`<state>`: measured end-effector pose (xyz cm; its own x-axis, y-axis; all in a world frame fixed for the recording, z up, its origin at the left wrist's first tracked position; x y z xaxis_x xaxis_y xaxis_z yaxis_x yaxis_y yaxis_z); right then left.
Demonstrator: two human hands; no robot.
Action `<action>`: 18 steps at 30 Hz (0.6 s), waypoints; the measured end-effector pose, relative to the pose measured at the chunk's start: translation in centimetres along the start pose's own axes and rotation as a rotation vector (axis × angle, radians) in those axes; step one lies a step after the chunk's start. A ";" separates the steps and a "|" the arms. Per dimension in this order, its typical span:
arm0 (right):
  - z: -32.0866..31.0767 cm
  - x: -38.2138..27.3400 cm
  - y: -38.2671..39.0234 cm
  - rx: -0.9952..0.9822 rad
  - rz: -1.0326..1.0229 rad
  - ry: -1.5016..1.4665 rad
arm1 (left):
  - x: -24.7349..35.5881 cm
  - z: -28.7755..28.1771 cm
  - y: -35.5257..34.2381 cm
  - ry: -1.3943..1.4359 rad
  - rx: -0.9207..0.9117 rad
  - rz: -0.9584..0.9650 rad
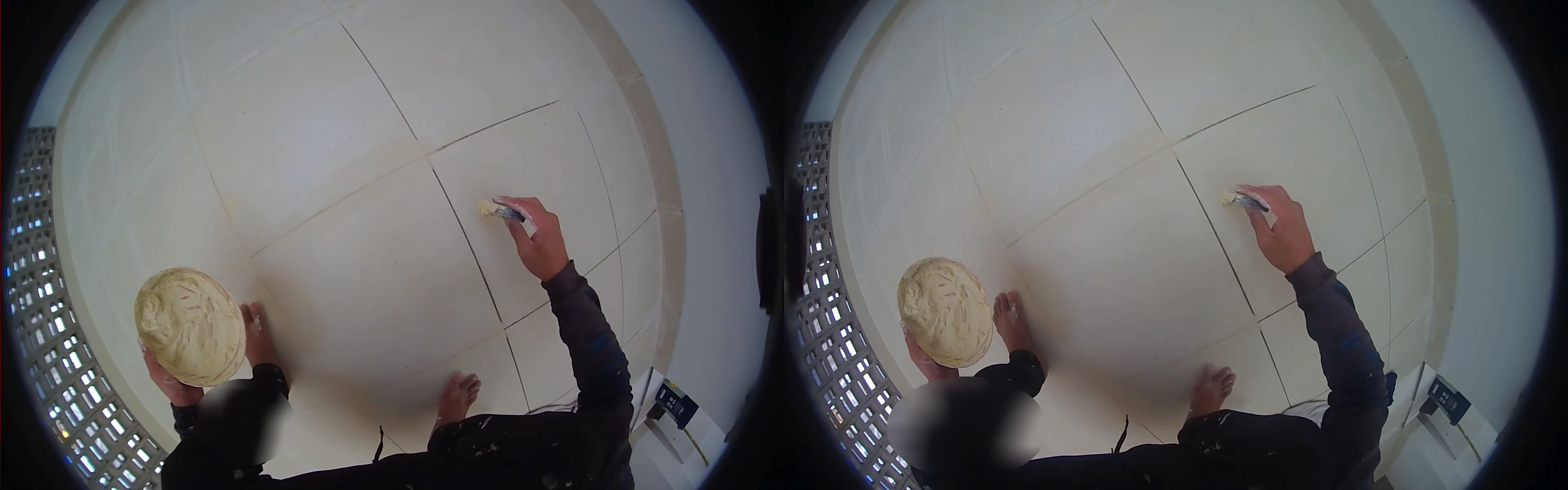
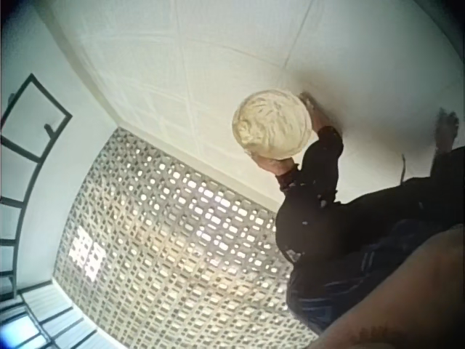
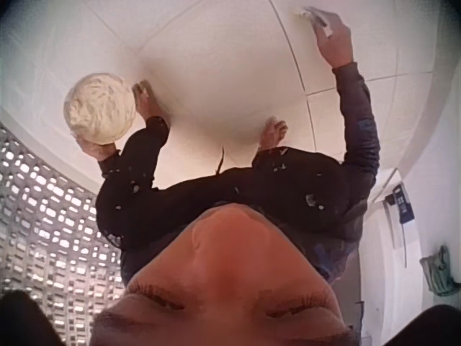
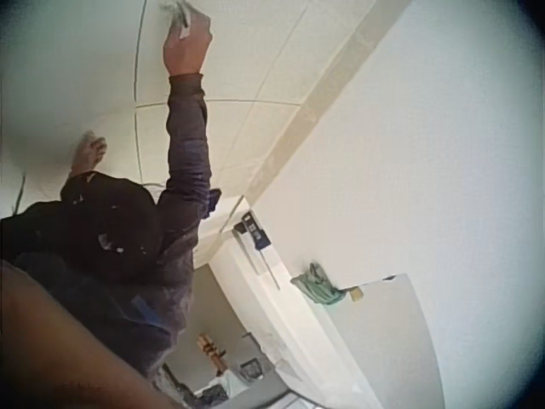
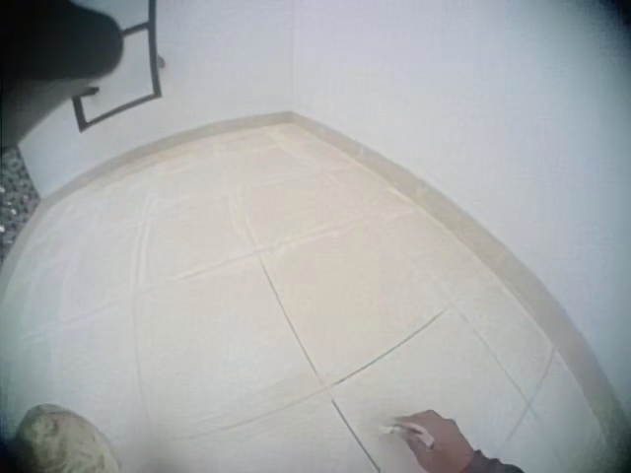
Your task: The person applies grout into tile joints using a small scraper from a bucket, wipes the tiles with a cloth, and clears the joints with a putty knife.
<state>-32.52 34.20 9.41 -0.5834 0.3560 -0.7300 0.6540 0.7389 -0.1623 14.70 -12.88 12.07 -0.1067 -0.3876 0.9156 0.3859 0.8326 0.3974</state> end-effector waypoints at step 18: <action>9.7 5.2 3.6 -0.339 -0.461 0.504 | -3.4 -1.5 7.2 -0.075 0.143 -0.080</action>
<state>-28.54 33.16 -1.39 -0.9643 0.1267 -0.2327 0.1544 0.9824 -0.1052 19.17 -6.18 11.72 -0.2017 -0.4284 0.8808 0.2398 0.8503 0.4685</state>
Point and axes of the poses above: each hand's wrist, its own y-axis away from the middle knuckle, its own z-axis out of the palm, x = y × z, the point moved 6 cm from there along -y, towards the middle knuckle, and after that the axes turned 12 degrees about -z, right-handed, at the moved point
